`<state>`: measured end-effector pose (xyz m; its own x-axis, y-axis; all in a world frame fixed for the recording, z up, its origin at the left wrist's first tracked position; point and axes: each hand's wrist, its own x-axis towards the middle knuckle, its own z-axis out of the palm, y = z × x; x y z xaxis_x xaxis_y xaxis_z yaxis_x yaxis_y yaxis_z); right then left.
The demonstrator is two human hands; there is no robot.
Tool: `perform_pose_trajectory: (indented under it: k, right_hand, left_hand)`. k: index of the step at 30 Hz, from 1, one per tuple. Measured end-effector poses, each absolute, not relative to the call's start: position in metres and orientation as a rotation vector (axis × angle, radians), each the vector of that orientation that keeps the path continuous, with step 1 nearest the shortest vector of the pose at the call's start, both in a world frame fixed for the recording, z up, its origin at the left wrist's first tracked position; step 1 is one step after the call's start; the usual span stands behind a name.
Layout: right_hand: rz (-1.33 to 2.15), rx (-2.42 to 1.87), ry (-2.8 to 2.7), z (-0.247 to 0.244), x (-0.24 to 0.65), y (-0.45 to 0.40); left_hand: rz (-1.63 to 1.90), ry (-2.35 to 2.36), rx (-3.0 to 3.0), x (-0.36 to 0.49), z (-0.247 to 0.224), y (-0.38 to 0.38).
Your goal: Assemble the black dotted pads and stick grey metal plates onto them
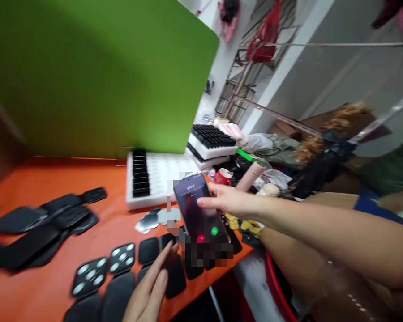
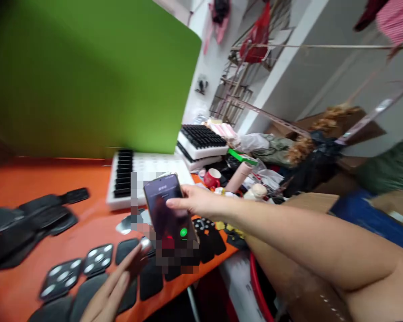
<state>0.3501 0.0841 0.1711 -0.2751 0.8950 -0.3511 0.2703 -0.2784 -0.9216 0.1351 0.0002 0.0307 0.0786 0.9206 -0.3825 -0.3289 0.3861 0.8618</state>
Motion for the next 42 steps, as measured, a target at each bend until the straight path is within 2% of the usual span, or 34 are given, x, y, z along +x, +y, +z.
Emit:
perform_pose_trajectory:
  k: [2,6,14,21,32,38,42]
  right_hand:
    - [1.698,-1.408,-1.392,0.141,0.307,0.07]
    - [1.747,-1.303,-1.374,0.102,0.268,0.047]
    - [1.736,-1.106,-1.267,0.073,0.271,-0.013]
    - [1.83,-1.007,-1.118,0.038,0.277,-0.042]
    - [1.744,-1.036,-1.132,0.022,0.289,-0.045]
    - [1.446,-1.301,-0.927,0.019,0.31,-0.001]
    - [1.494,-1.27,-0.865,0.023,0.324,0.013]
  left_hand:
    - [1.026,0.984,0.758,0.132,0.033,-0.007]
    - [1.187,1.122,0.66,0.121,0.023,-0.021]
    - [1.141,0.924,0.532,0.106,0.006,-0.047]
    - [1.054,1.028,0.602,0.113,-0.002,-0.051]
    - [0.97,1.196,0.614,0.125,-0.001,-0.056]
    - [0.931,1.228,0.632,0.134,0.007,-0.059]
    - [0.928,1.212,0.602,0.139,0.01,-0.062]
